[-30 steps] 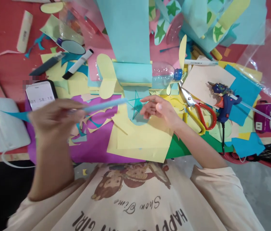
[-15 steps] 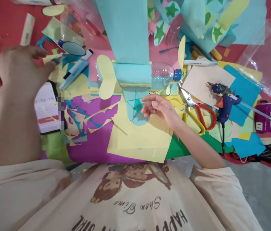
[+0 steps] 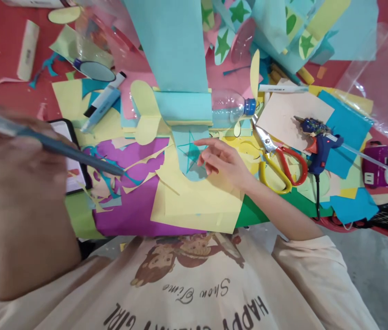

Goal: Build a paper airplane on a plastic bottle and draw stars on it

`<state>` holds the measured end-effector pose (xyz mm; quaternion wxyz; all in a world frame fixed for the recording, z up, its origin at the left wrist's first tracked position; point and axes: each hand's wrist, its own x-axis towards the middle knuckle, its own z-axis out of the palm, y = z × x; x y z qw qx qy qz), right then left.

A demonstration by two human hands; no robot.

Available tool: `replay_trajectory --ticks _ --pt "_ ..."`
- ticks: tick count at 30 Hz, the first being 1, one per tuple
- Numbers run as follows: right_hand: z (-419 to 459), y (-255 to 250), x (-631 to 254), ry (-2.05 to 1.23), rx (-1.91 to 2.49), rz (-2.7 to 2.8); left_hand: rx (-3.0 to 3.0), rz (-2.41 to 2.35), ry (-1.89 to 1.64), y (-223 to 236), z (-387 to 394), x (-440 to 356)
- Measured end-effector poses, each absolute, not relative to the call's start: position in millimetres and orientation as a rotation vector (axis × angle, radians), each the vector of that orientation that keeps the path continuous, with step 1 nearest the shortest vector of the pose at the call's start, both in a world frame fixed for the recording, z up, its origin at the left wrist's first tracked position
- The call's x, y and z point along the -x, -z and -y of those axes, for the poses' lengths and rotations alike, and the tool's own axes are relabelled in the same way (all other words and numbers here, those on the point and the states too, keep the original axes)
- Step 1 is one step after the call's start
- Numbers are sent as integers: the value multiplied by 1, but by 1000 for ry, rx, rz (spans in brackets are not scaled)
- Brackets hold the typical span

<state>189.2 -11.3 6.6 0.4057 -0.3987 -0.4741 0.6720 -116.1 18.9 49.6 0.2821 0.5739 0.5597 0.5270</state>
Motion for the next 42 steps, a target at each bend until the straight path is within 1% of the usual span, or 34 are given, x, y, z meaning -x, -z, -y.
replay_trajectory --ticks 1,3,5,7,11,14,16,23,25,28,29,31,33,36,39,42 --pt "14 -6 -187 -1611 1032 1321 -1411 -1267 -1434 -48 -7 102" --pt "18 -4 -185 -1394 1052 1597 -1243 -940 -1292 -41 15 75" --pt "23 -3 -184 -1243 990 1815 -1167 -850 -1138 -31 32 53" --pt "26 -6 -185 -1300 888 1888 -1273 -918 -1005 -23 44 37" --pt "27 -15 -190 -1617 854 1728 -1941 -1001 -700 -23 50 19" --pt "23 -18 -194 -1637 965 1674 -2393 -989 -627 -28 45 14" --pt "21 -18 -196 -1620 1009 1684 -2533 -981 -630 -28 42 11" --pt "19 -12 -201 -1742 962 1488 -2482 -990 -649 -24 29 23" --pt "17 -11 -203 -1731 987 1328 -2450 -1117 -636 -27 20 37" --pt "12 -10 -204 -1672 1053 1136 -2540 -1466 -554 -29 3 58" --pt "10 -10 -204 -1668 1074 1105 -2577 -1481 -541 -27 -3 63" --pt "8 -11 -203 -1664 1115 1079 -2600 -1331 -483 -22 -12 65" --pt "7 -12 -202 -1653 1155 1071 -2580 -1166 -323 -15 -19 60" --pt "7 -12 -202 -1649 1179 1056 -2584 -1124 -109 -7 -25 47" --pt "7 -12 -202 -1632 1189 1077 -2606 -1134 -61 -4 -27 38" --pt "9 -10 -201 -1608 1211 1166 -2641 -1100 -106 1 -26 35"
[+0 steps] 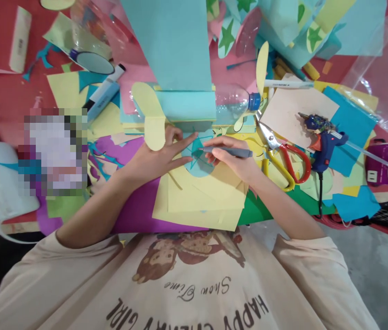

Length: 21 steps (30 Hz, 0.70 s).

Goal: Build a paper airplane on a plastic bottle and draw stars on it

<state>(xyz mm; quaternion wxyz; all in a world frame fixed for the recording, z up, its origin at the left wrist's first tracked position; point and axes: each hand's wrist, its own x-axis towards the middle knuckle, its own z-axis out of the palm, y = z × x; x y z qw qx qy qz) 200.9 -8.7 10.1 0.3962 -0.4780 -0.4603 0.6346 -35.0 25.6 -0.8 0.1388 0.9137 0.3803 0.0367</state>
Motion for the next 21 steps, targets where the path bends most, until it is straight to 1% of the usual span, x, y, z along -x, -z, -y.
replay_trajectory --ticks 5,8,14,21 --pt "11 -4 -194 -1566 1243 1341 -2568 -1073 -329 14 -25 37" --pt "13 -1 -192 -1491 1271 1457 -2530 -1036 -396 20 -28 39" --pt "13 -1 -190 -1403 1331 1552 -2481 -1053 -451 24 -28 38" --pt "13 -2 -189 -1391 1319 1621 -2434 -1070 -435 22 -27 36"
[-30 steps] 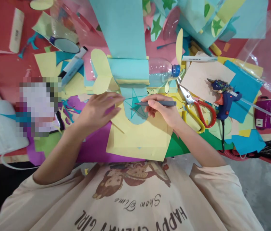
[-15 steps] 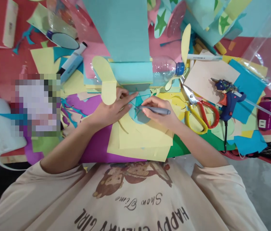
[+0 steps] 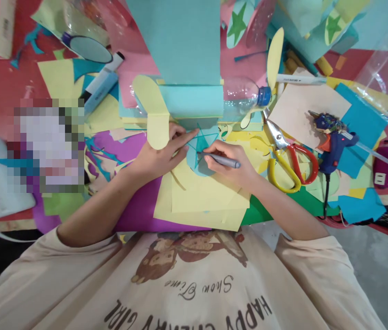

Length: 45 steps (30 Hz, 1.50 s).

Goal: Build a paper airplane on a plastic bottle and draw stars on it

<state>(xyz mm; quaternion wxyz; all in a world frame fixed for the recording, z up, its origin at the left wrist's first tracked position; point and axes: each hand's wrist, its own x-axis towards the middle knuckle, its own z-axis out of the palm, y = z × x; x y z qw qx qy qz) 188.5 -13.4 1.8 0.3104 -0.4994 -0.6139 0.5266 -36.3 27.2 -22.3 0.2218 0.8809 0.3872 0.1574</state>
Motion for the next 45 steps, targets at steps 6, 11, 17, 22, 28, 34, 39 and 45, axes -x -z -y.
replay_trajectory --ticks 6,11,17,22,28,34,39,45 --pt "14 -3 -189 -1416 1274 1689 -2446 -1063 -434 23 -28 37" --pt "15 -6 -191 -1399 1248 1807 -2473 -1085 -428 22 -28 36" --pt "15 -6 -193 -1462 1242 1825 -2501 -1081 -424 22 -28 36" --pt "14 -3 -192 -1435 1322 1571 -2474 -1065 -452 23 -28 37" --pt "15 -3 -189 -1410 1364 1542 -2483 -1064 -443 22 -28 36" --pt "15 -4 -188 -1365 1361 1590 -2469 -1075 -431 20 -27 36" --pt "15 -4 -189 -1376 1305 1684 -2492 -1080 -407 21 -27 36" --pt "15 -7 -191 -1408 1253 1774 -2491 -1091 -422 20 -27 36"
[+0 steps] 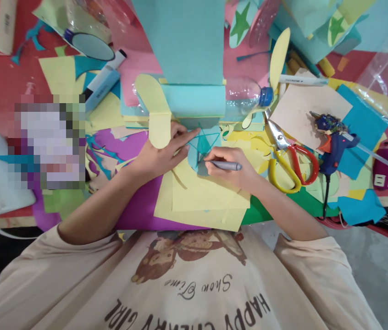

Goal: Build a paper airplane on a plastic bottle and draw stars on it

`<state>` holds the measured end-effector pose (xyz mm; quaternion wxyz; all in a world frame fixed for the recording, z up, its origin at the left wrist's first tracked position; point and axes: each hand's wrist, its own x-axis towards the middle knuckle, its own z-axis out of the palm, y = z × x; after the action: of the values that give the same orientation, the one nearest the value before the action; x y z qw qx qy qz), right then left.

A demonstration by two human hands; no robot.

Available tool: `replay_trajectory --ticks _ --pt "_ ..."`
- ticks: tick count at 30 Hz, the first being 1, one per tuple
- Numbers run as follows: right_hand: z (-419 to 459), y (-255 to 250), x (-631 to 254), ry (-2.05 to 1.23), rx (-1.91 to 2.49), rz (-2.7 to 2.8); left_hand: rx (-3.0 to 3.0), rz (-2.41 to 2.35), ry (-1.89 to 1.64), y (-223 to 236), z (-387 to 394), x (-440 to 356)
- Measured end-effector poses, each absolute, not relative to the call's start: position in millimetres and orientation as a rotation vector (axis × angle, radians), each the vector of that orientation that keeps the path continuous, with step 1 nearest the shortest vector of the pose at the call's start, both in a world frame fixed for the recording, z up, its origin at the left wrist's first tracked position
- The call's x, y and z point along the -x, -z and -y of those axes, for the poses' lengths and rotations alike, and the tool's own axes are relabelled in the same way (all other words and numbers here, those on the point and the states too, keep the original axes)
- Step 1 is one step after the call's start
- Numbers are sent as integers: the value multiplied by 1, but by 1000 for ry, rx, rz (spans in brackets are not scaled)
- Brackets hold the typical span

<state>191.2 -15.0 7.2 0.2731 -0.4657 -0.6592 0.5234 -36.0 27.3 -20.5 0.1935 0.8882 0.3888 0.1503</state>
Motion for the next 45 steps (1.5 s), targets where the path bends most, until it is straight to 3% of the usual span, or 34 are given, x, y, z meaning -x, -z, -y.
replay_trajectory --ticks 8,45 --pt "17 -4 -191 -1389 1381 1550 -2476 -1079 -457 23 -28 36" --pt "16 -4 -190 -1293 1241 1751 -2508 -1050 -430 24 -28 38"
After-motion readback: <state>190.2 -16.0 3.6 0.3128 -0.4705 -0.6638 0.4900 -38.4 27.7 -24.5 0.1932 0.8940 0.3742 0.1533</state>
